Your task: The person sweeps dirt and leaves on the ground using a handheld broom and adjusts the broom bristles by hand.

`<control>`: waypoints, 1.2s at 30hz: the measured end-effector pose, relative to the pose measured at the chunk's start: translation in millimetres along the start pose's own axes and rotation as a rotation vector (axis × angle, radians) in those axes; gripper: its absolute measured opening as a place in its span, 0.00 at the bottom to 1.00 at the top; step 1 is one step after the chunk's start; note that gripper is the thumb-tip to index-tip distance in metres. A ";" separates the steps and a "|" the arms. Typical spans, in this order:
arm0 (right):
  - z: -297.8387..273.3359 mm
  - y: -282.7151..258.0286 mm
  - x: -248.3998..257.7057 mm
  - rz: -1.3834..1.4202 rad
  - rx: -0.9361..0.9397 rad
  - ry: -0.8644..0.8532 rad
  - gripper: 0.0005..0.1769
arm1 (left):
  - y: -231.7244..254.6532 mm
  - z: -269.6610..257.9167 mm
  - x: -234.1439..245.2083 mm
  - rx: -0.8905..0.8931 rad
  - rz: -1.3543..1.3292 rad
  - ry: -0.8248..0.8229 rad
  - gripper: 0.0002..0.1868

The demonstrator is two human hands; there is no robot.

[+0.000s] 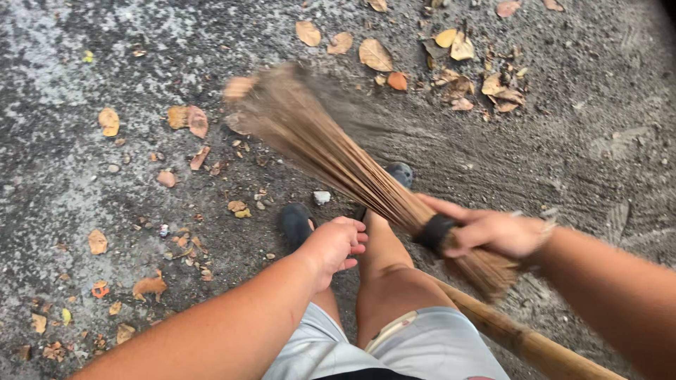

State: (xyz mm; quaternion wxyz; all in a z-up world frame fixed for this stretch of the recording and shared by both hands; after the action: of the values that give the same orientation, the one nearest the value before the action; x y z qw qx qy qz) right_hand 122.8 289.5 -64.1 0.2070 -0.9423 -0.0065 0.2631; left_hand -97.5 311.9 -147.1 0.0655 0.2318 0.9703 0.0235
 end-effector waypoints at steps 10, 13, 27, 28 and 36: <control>-90.1 62.2 193.3 0.208 0.346 0.661 0.39 | 15.5 3.2 -14.2 0.005 0.028 0.012 0.21; -106.6 86.5 260.5 0.256 0.290 0.861 0.23 | 13.6 2.8 -7.9 -0.002 0.004 0.022 0.21; -26.3 0.6 68.0 0.018 0.043 0.334 0.53 | 19.0 10.8 -28.5 0.023 0.083 0.019 0.19; -37.1 -4.1 77.3 -0.107 0.110 0.313 0.56 | 24.1 10.4 -31.2 0.018 0.078 0.011 0.19; -114.1 84.1 279.6 0.079 0.219 0.869 0.36 | 43.9 5.4 -28.4 0.006 0.092 0.017 0.18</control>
State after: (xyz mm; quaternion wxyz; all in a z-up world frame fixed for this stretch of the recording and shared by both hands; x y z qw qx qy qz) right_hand 412.4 202.4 -146.6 0.2787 -0.9374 0.1451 -0.1502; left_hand -52.1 338.2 -145.8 0.0555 0.2760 0.9592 0.0254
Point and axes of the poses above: each hand's wrist, its own z-axis towards the middle knuckle, its own x-axis out of the back of the hand, y = z × x, the point moved 9 cm from there along z, towards the middle knuckle, and after that the axes turned 7 degrees about x, right-handed, at the moved point
